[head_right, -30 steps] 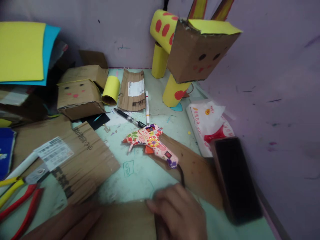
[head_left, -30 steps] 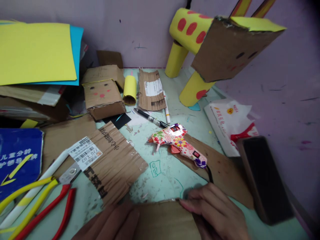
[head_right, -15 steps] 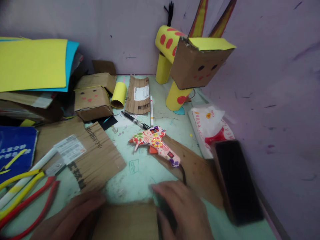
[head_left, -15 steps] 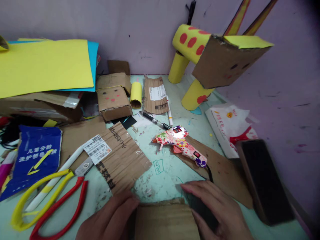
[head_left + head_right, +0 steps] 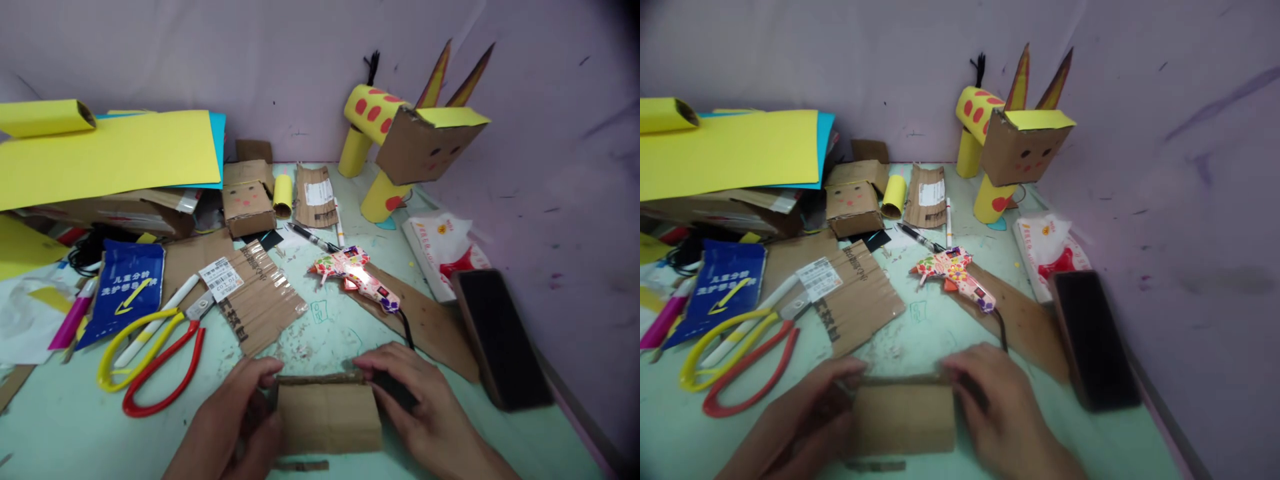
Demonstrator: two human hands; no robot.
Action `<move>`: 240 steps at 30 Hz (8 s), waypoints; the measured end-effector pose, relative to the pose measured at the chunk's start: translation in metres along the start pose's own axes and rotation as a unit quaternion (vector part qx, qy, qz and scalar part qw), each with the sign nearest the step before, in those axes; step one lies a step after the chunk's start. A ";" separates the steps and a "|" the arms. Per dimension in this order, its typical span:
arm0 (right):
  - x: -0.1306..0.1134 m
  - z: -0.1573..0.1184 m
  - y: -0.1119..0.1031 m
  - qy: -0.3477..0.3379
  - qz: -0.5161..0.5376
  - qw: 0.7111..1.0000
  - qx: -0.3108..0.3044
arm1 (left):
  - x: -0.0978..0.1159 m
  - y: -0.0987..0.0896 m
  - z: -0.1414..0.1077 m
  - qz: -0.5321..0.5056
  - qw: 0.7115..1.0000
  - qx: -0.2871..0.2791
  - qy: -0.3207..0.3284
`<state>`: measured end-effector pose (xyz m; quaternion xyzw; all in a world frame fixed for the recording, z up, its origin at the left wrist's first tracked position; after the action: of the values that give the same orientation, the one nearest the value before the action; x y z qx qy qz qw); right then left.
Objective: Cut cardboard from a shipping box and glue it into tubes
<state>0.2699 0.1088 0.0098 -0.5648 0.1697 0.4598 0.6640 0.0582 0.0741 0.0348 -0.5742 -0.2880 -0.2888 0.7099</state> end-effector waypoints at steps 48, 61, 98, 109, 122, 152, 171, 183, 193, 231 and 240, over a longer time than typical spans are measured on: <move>0.002 -0.002 0.074 0.364 0.494 0.742 -0.269 | -0.014 0.040 -0.010 -0.329 0.894 -0.163 -0.258; 0.001 0.003 0.080 0.375 0.461 0.750 -0.290 | -0.008 0.043 -0.006 -0.302 0.910 -0.188 -0.215; -0.007 -0.001 0.076 0.387 0.355 0.789 -0.318 | -0.006 0.048 -0.012 -0.277 0.915 -0.187 -0.228; -0.007 -0.002 0.076 0.372 0.355 0.793 -0.325 | -0.009 0.046 -0.008 -0.290 0.925 -0.137 -0.202; 0.005 0.009 0.061 0.393 0.414 0.812 -0.120 | -0.013 -0.004 0.011 -0.239 0.954 0.041 -0.179; -0.014 0.004 0.061 0.351 0.368 0.860 -0.024 | -0.017 0.024 -0.002 -0.131 0.966 -0.079 -0.208; -0.018 0.007 0.067 0.249 0.352 0.900 -0.062 | -0.013 0.040 -0.004 -0.248 0.933 -0.016 -0.262; -0.011 -0.006 0.072 0.307 0.285 0.908 -0.006 | -0.015 0.048 -0.008 -0.268 0.911 0.004 -0.315; -0.014 0.010 0.080 0.408 0.503 0.759 -0.061 | -0.009 0.038 -0.004 -0.347 0.899 -0.008 -0.268; -0.014 0.014 0.054 0.258 0.482 0.836 -0.044 | 0.003 0.011 -0.006 0.098 0.980 0.101 0.143; -0.014 0.017 0.047 0.242 0.488 0.838 -0.025 | 0.002 0.006 -0.002 0.061 0.987 0.076 0.131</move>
<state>0.2198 0.1153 -0.0027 -0.5185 0.5671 0.5773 0.2764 0.0644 0.0735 0.0324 -0.4921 -0.1787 -0.2950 0.7993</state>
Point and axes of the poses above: each hand's wrist, its own z-axis towards the middle knuckle, its own y-axis out of the palm, x = y × z, the point moved 6 cm from there along z, towards the middle knuckle, and after that the axes turned 10 degrees about x, right-handed, at the moved point
